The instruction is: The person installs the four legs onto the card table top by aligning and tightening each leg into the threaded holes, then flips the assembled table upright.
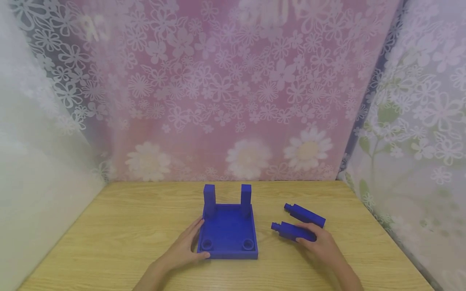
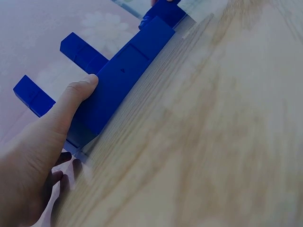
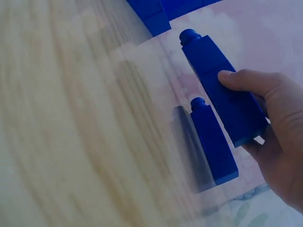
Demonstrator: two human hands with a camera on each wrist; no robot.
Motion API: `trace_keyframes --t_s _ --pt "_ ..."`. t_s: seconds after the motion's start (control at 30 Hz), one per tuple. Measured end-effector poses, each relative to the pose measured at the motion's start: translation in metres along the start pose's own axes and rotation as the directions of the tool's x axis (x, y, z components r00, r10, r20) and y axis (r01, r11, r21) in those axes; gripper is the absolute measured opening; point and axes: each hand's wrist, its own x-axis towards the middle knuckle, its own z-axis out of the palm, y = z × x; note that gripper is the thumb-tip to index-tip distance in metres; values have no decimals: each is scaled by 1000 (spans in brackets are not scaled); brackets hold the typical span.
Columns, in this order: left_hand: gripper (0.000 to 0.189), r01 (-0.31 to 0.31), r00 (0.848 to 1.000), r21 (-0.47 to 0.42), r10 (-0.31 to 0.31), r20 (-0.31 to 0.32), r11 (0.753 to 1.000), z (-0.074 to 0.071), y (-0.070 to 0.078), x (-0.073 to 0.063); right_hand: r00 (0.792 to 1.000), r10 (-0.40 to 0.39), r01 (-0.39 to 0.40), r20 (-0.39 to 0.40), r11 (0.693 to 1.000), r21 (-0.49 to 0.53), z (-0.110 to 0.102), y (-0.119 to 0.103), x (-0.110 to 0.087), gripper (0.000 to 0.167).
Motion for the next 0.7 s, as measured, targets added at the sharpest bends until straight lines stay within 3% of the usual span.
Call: trace_keyframes --t_s 0.37,0.7 --pt "103 -1 1000 -14 1 2 1000 0 1 0 996 -92 92 -4 995 39 7 -26 5 39" --pt "104 0 1000 -19 0 9 1000 0 0 0 995 -84 81 48 994 69 13 -42 7 41"
